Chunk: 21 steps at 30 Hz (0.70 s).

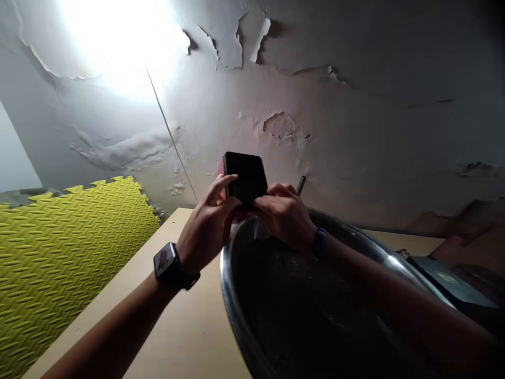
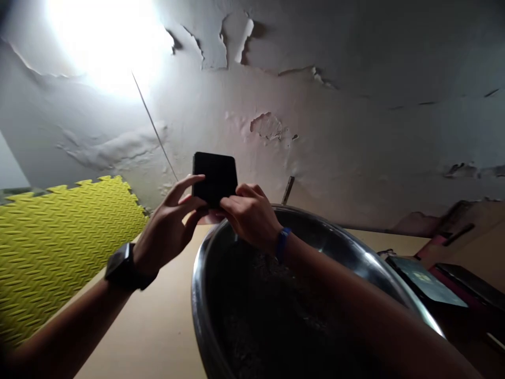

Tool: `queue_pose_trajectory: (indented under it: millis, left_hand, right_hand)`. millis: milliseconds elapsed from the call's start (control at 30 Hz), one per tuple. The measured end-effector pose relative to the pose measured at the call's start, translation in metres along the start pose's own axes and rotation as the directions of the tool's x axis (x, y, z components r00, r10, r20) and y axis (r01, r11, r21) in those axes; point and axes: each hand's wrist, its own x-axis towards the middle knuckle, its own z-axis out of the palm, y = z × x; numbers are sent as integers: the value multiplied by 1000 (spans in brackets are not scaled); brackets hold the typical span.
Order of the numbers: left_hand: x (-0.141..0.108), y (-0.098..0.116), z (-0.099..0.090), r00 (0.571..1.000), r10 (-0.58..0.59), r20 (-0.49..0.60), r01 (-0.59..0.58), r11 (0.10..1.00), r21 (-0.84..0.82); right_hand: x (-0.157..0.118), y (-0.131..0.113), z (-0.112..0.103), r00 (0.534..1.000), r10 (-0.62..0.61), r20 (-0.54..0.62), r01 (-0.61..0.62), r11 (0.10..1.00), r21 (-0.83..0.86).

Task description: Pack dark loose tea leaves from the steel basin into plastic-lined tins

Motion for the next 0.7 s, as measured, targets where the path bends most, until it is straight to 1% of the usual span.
queue_pose_trajectory:
  millis: [67,133,200,267,300,333,367,400,433,467,500,533,567,600,633,667,700]
  left_hand:
    - [0,32,8,996,22,90,-12,994,-106]
    - [-2,50,25,978,64,198,-23,979,-204]
    - [1,55,52,945,127,302,-41,960,-276]
    - [14,51,88,892,210,399,-79,944,-320]
    - [23,48,109,852,262,454,-108,936,-336]
    - [34,44,130,798,326,506,-151,922,-355]
    - [46,40,152,718,412,561,-213,897,-387]
    - [57,37,173,601,506,618,-283,859,-427]
    - [66,34,192,515,561,648,-336,827,-450]
    - [74,33,208,460,587,667,-382,808,-448]
    - [79,32,222,419,599,683,-433,792,-430]
    - [81,31,233,426,592,685,-473,790,-389]
    - [81,31,241,460,588,665,-510,788,-344]
    - [78,31,247,491,600,631,-554,775,-305]
    - [75,31,250,508,628,590,-604,748,-275]
    - [71,32,252,509,664,548,-657,711,-251]
    - [66,32,253,500,700,510,-705,671,-230]
  right_hand:
    - [-37,3,-31,1000,2,7,-2,1000,19]
    - [-72,7,-46,999,2,33,-4,998,57]
    - [-101,18,-47,996,15,84,-22,996,90]
    - [-123,35,-36,981,73,178,-89,993,83]
    - [-132,44,-29,963,116,242,-133,989,58]
    - [-140,54,-20,934,166,315,-181,983,18]
    - [-146,64,-12,895,218,388,-222,974,-34]
    - [-152,73,-5,852,266,452,-256,963,-85]
    - [-157,82,3,806,314,501,-289,949,-130]
    - [-162,90,9,760,368,536,-330,929,-170]
    - [-166,97,14,716,421,557,-377,905,-198]
    - [-170,104,18,679,463,570,-427,880,-205]
    - [-173,110,21,651,484,585,-474,861,-186]
    - [-175,115,23,632,485,604,-511,847,-144]
    - [-177,119,24,624,471,623,-538,837,-94]
    - [-178,122,24,623,450,640,-554,832,-45]
    - [-179,124,24,625,429,652,-561,828,-8]
